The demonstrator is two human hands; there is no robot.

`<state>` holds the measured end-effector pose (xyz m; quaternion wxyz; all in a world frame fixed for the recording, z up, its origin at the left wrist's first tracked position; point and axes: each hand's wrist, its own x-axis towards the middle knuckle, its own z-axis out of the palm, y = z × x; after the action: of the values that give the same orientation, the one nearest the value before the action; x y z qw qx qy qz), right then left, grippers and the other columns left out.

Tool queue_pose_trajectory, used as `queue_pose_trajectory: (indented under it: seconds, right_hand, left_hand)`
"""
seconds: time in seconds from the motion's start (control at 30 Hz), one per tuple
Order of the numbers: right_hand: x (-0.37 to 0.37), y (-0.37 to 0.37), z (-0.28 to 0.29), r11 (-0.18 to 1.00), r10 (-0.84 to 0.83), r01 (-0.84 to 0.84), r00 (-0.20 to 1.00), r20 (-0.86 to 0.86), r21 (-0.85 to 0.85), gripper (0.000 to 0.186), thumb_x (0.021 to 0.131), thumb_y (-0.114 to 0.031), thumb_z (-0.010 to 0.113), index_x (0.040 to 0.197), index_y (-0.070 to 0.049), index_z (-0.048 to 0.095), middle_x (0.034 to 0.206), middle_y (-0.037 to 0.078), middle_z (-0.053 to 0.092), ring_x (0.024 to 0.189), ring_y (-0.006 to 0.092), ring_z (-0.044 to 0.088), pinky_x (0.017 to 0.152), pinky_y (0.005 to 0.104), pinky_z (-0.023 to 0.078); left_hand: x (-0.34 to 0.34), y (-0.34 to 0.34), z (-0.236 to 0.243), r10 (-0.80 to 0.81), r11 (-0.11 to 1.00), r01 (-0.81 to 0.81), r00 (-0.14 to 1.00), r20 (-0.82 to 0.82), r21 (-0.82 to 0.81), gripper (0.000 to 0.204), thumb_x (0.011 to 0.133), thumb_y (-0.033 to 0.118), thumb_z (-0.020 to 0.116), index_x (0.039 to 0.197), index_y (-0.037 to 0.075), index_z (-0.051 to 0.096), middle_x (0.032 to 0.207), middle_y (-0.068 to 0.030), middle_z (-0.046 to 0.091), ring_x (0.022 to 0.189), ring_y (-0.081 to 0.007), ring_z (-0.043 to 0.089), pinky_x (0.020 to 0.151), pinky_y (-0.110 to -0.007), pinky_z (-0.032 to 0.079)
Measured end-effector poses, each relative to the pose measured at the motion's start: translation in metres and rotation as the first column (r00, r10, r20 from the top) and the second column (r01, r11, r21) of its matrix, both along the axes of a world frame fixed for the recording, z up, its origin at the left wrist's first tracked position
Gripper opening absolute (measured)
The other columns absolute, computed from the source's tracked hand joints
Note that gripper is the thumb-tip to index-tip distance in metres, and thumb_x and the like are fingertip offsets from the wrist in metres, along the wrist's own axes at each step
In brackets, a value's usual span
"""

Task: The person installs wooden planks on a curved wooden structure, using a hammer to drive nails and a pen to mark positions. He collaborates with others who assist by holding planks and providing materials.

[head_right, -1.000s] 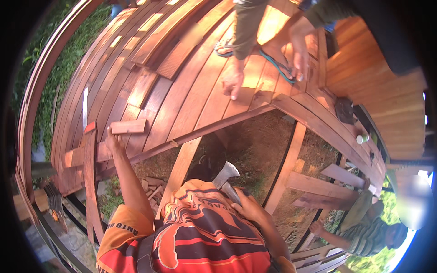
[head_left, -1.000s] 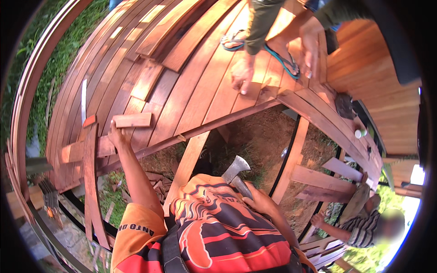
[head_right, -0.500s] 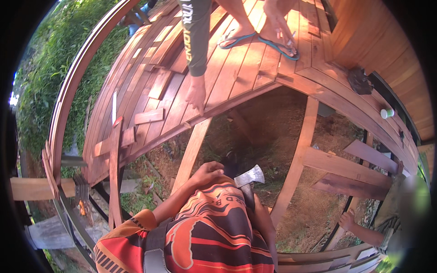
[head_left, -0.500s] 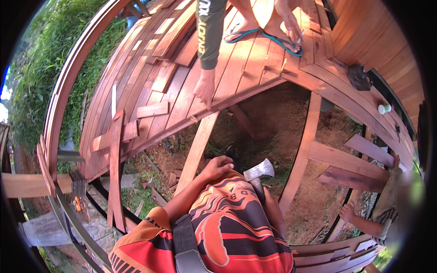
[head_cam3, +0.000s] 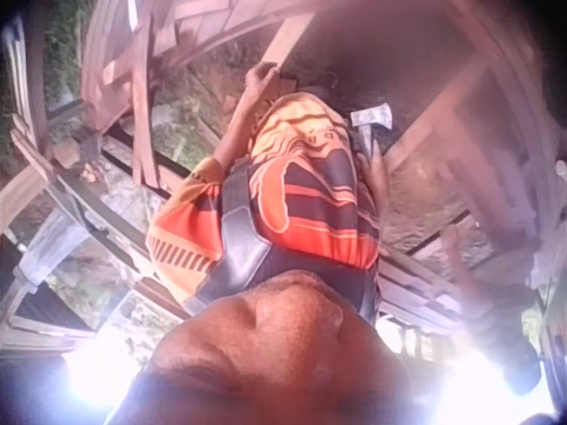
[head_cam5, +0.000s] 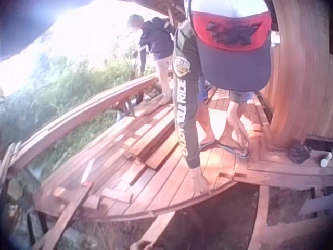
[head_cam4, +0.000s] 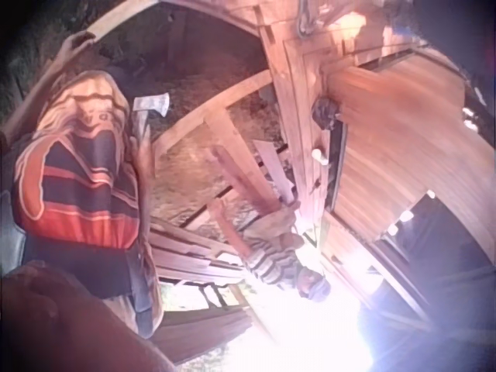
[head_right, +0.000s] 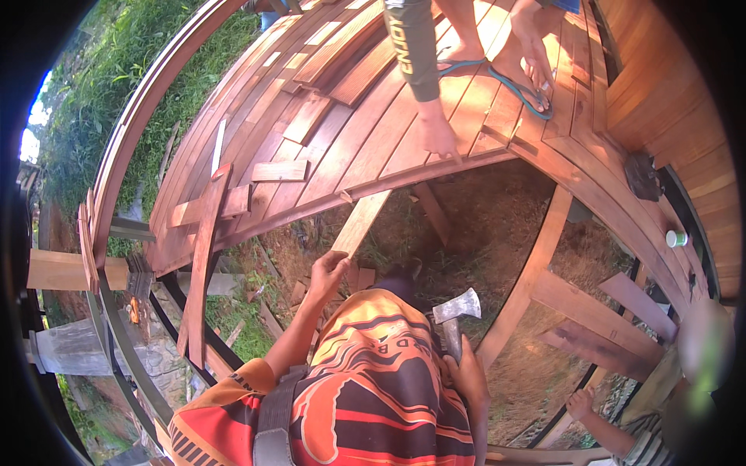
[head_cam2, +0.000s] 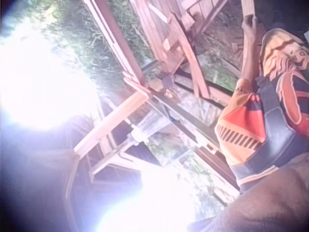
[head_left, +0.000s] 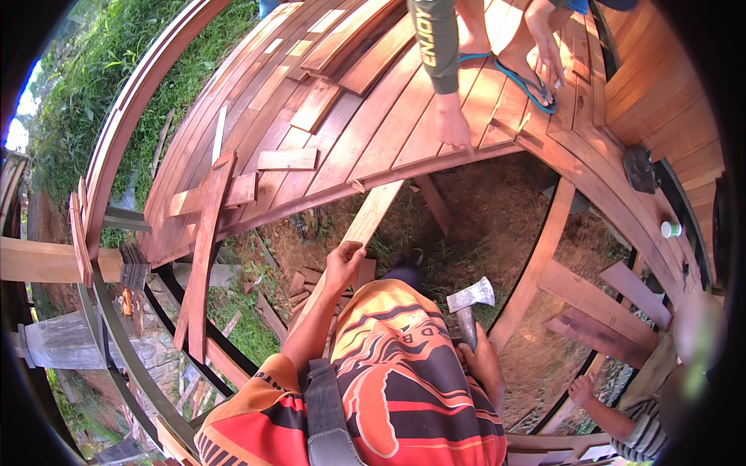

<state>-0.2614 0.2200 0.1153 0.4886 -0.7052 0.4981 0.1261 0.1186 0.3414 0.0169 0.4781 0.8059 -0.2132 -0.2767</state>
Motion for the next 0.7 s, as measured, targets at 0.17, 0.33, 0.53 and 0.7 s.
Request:
queue_pose_trajectory:
  seconds: [0.17,0.33,0.53,0.7]
  right_hand:
    - [0.028,-0.016,-0.010,0.998,0.047,-0.047,0.999,0.003,0.036,0.073,0.093,-0.026,0.069,0.154,-0.002,0.036,0.120,0.036,0.064,0.114,0.0504,0.063,0.096,0.0516,0.050]
    - [0.061,-0.025,0.000,0.982,-0.075,0.060,0.994,0.081,0.177,0.064,0.097,-0.030,0.062,0.150,0.001,0.041,0.117,0.034,0.067,0.115,0.0456,0.065,0.097,0.0469,0.050]
    - [0.119,-0.033,0.038,0.934,-0.233,0.238,0.971,-0.049,0.265,0.068,0.105,-0.054,0.040,0.140,0.002,0.056,0.119,0.031,0.067,0.118,0.0408,0.064,0.100,0.0392,0.046]
    - [0.115,-0.036,-0.001,0.985,-0.081,0.075,0.996,0.035,0.156,0.060,0.102,-0.037,0.056,0.147,0.001,0.045,0.123,0.035,0.064,0.118,0.0471,0.062,0.099,0.0454,0.047]
  left_hand:
    - [0.038,-0.004,-0.029,0.287,0.952,-0.293,0.955,-0.078,-0.087,0.018,0.097,0.017,0.069,0.097,-0.001,0.072,0.076,-0.0034,0.070,0.068,-0.0090,0.064,0.064,-0.027,0.052]
    - [0.076,-0.075,-0.023,0.267,0.962,-0.271,0.958,0.107,0.024,0.030,0.093,0.027,0.074,0.086,-0.002,0.073,0.073,-0.0129,0.072,0.066,-0.0181,0.069,0.064,-0.034,0.054]
    - [0.102,-0.130,-0.012,0.073,0.886,-0.195,0.954,0.290,0.421,0.051,0.086,0.051,0.074,0.079,0.000,0.073,0.079,-0.0258,0.071,0.081,-0.0450,0.071,0.076,-0.052,0.055]
    - [0.108,-0.125,-0.015,0.019,0.902,-0.135,0.961,0.274,0.411,0.039,0.086,0.040,0.073,0.083,0.001,0.076,0.079,-0.0253,0.071,0.078,-0.0417,0.071,0.073,-0.050,0.056]
